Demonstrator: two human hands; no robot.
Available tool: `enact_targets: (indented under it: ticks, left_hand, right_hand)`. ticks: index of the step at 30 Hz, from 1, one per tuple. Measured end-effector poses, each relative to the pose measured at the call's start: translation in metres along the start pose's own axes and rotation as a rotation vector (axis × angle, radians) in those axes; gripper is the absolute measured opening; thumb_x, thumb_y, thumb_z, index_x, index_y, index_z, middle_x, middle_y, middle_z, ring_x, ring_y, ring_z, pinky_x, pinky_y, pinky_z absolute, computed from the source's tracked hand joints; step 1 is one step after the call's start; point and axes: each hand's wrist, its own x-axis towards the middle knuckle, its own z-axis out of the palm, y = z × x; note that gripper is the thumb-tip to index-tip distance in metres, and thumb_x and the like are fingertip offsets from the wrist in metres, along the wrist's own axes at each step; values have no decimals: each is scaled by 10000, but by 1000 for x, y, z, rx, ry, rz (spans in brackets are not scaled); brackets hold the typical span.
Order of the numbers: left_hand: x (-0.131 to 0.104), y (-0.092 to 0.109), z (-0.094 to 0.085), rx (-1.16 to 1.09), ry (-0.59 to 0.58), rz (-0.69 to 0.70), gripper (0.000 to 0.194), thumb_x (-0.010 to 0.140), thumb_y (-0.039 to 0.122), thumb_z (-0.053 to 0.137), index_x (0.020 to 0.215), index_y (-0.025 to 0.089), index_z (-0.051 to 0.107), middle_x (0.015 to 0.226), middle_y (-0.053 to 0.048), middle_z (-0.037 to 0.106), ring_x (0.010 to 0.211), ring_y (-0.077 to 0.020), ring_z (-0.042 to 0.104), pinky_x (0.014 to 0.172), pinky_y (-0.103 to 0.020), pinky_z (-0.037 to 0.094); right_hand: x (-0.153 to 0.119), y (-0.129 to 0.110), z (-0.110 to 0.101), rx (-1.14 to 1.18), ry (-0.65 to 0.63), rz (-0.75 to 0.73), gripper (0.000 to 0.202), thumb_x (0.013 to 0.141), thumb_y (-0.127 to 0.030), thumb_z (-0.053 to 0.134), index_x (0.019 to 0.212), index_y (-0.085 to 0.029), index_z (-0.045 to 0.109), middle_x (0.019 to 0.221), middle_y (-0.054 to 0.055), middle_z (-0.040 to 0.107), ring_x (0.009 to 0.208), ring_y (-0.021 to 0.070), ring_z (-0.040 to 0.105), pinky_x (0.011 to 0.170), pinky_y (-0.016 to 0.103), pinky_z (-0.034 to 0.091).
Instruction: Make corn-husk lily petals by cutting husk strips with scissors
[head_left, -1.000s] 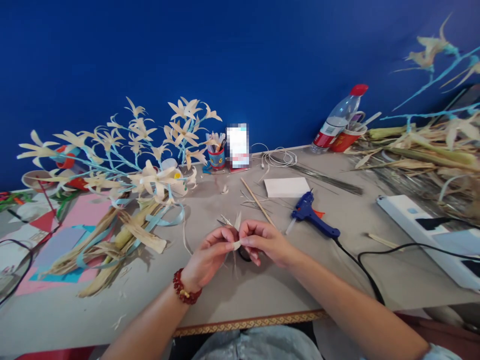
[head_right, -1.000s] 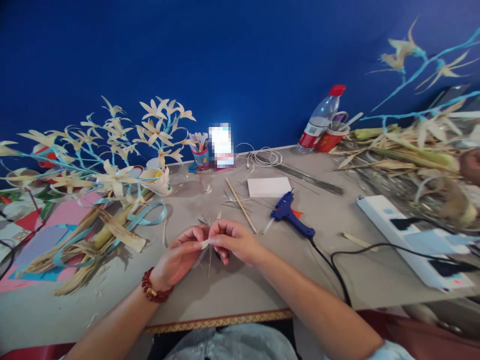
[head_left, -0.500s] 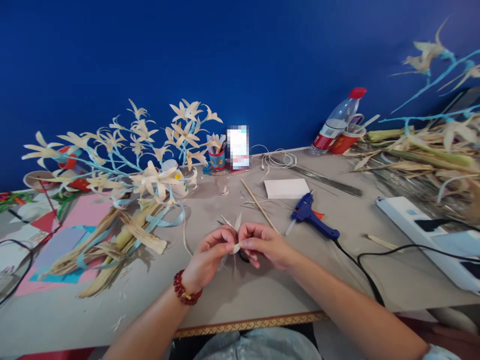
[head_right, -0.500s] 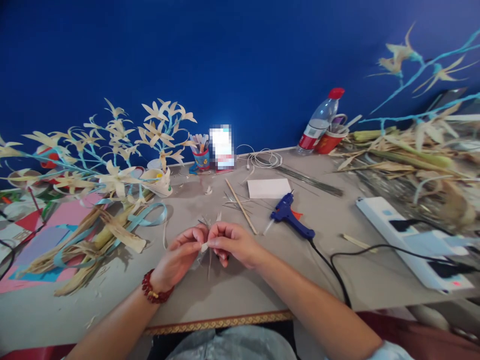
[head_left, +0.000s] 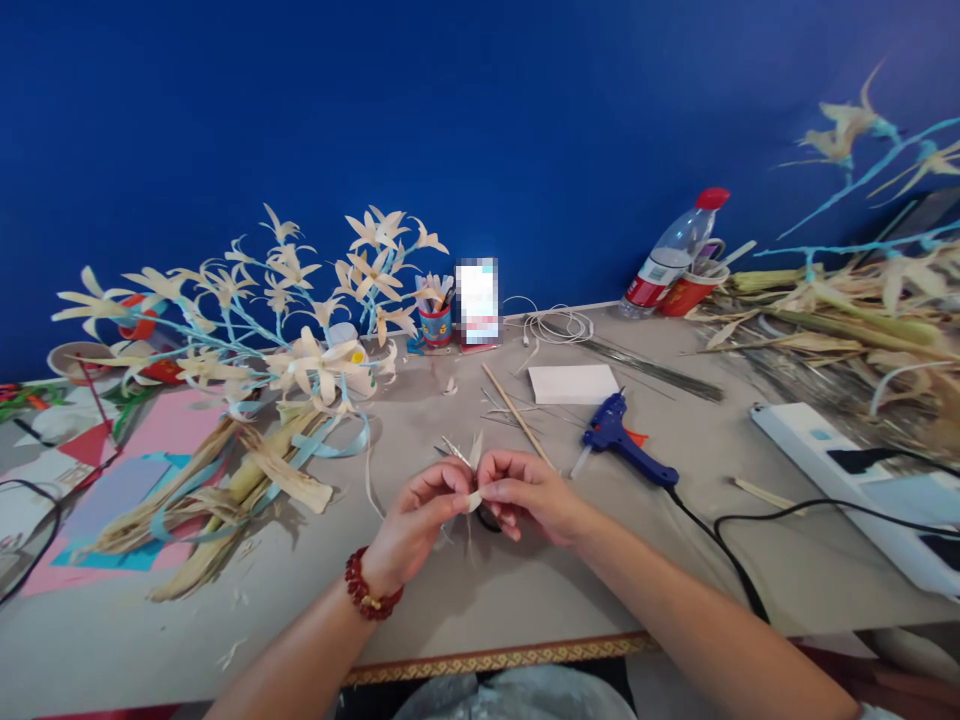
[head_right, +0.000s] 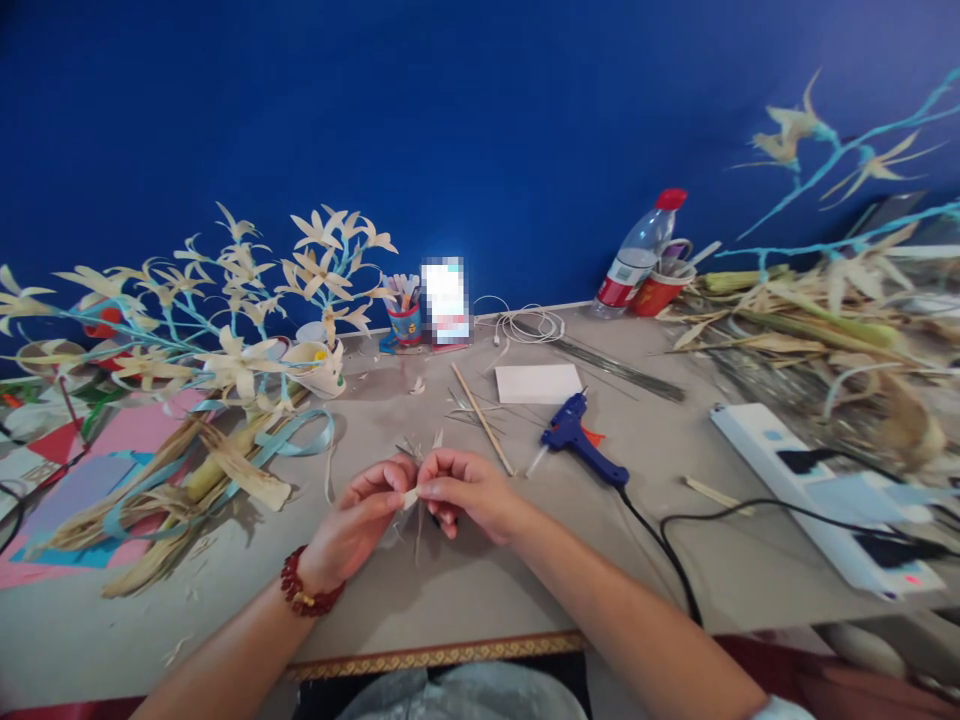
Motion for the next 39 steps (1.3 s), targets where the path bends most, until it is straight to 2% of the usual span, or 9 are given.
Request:
enact_targets:
  ticks: [9,13,17,21,26,30,33,36,39]
  left_hand:
    - [4,1,-2,-141,-25,10,102,754,236,609,681,165,601,774,-44,499,807,-183,469,777,-308,362]
    - [4,1,-1,-52,10,36,156,769,318,613,810,174,655,860,-65,535,880,-209,482,829,-325,358]
    - [0,0,-1,-21,8,16,75,753,256,666,764,188,637,861,-37,518,865,-184,480,806,-303,355]
    - [0,-1,-2,-41,23,12,112,741,263,679,710,179,611,837,-40,506,854,-185,473,802,-306,362]
    - [5,2,-7,-48,47,59,110,776,264,612,708,178,612,804,-46,514,850,-200,484,821,-330,368]
    - [6,5,-10,130,105,145,161,819,305,571,779,179,664,871,-69,549,935,-229,489,876,-343,349]
    - [5,6,-9,264,67,151,144,805,313,622,802,179,674,889,-66,551,911,-216,491,834,-321,362]
    - [3,7,-6,306,39,131,99,782,274,668,773,178,646,840,-43,539,848,-188,493,778,-293,371]
    - [1,12,-6,314,63,149,108,788,270,663,745,181,620,817,-32,533,840,-183,499,772,-287,375]
  right_hand:
    - [1,-2,-2,187,-64,-16,174,727,-227,694,701,-153,538,519,-49,544,339,33,395,317,130,370]
    - [1,-1,-3,181,-51,-4,192,724,-241,716,705,-147,550,525,-40,556,340,33,405,317,131,378]
    - [1,-1,-2,180,-48,9,196,717,-251,723,700,-144,560,527,-36,564,344,34,405,316,131,381]
    - [1,-2,-2,181,-39,4,189,721,-249,717,697,-146,561,523,-36,566,344,36,401,319,134,373]
    - [1,-3,-4,190,-26,-29,191,717,-241,711,680,-146,550,512,-40,558,339,34,401,322,132,345]
    - [2,-1,-6,138,-4,-34,196,718,-250,715,686,-146,552,521,-41,562,336,35,420,326,134,352]
    - [1,1,-5,71,13,-8,207,716,-277,721,703,-146,560,527,-42,571,340,43,449,332,137,366]
    - [1,1,-5,16,11,-4,226,708,-307,727,722,-145,570,535,-42,576,347,44,456,343,140,379]
    - [3,3,-5,-96,29,-67,286,744,-406,693,743,-144,578,578,-34,583,361,42,450,358,148,393]
